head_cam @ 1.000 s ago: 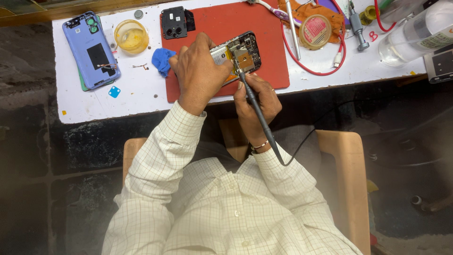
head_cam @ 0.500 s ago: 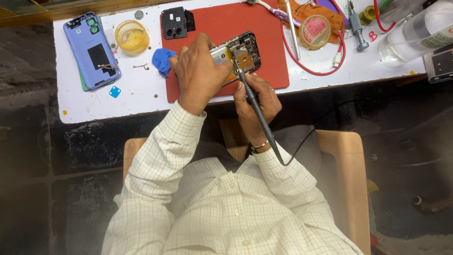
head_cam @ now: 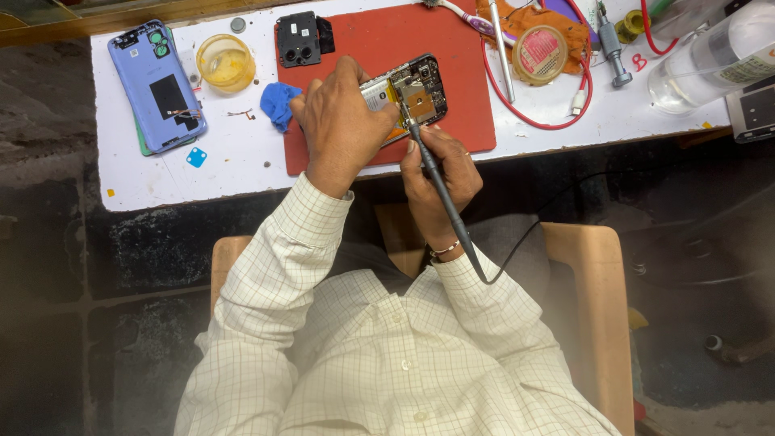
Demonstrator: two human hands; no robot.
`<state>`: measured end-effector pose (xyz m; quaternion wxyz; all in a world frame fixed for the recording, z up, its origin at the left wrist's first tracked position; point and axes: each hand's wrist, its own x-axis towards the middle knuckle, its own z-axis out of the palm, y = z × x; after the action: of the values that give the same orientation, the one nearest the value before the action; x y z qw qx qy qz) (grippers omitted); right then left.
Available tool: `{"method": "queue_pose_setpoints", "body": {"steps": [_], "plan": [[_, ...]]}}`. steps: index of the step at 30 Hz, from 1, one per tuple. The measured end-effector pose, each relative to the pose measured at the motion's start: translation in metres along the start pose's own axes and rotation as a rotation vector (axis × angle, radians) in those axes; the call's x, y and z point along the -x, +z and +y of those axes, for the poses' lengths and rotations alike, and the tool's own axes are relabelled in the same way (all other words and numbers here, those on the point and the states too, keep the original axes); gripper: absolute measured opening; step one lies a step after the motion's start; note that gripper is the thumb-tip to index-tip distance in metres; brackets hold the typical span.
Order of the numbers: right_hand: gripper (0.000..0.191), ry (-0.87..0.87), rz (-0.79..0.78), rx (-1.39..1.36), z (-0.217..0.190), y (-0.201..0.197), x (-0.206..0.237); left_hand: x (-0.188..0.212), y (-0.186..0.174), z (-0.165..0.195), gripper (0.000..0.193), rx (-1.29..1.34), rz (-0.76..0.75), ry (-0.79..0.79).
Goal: The person works on a disassembled smartphone at a repair bench. They dip a tool into a small jar of flux, then use a soldering iron to solder components on the exposed phone motherboard, repeatedly repositioning the board and applying the iron to different points, and periodically returning to the flux jar.
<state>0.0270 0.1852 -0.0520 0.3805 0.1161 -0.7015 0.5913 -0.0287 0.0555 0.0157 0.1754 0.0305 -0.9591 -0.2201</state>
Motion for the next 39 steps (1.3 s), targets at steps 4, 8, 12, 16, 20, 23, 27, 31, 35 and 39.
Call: {"method": "queue_pose_setpoints", "body": {"steps": [4,8,12,16,20,23,27,31,35,39], "plan": [[0.021,0.028,-0.006,-0.005,0.0009,0.0000,-0.0004,-0.0006,0.0002,-0.0002,0.044,0.008,-0.015,-0.004],[0.021,0.013,-0.006,-0.007,0.0005,-0.0006,0.0003,-0.0005,0.0005,-0.0002,0.045,0.007,-0.002,0.007],[0.021,0.002,-0.007,-0.003,-0.0002,-0.0009,0.0005,0.0001,0.0001,-0.0006,0.045,0.010,-0.003,0.008],[0.021,0.014,-0.011,0.003,-0.0007,-0.0013,0.0002,0.0003,-0.0001,-0.0005,0.045,0.005,-0.007,0.002],[0.021,0.007,-0.008,0.002,-0.0013,-0.0018,-0.0002,0.0004,0.0000,-0.0005,0.045,0.007,-0.007,-0.004],[0.021,0.017,-0.008,-0.005,-0.0023,-0.0025,-0.0001,0.0011,0.0000,-0.0009,0.046,0.010,-0.004,0.001],[0.021,0.022,-0.005,-0.007,-0.0032,-0.0028,-0.0004,0.0013,0.0003,-0.0014,0.046,0.012,-0.011,-0.001],[0.021,0.055,-0.003,-0.052,-0.0034,-0.0031,-0.0007,0.0015,0.0000,-0.0020,0.045,0.026,-0.020,-0.006],[0.021,0.065,-0.007,-0.049,-0.0038,-0.0039,-0.0006,0.0009,-0.0017,-0.0036,0.045,0.037,-0.050,-0.033],[0.020,0.060,-0.006,-0.054,-0.0029,-0.0038,-0.0007,0.0011,-0.0029,-0.0044,0.046,0.049,-0.051,-0.031]]}}
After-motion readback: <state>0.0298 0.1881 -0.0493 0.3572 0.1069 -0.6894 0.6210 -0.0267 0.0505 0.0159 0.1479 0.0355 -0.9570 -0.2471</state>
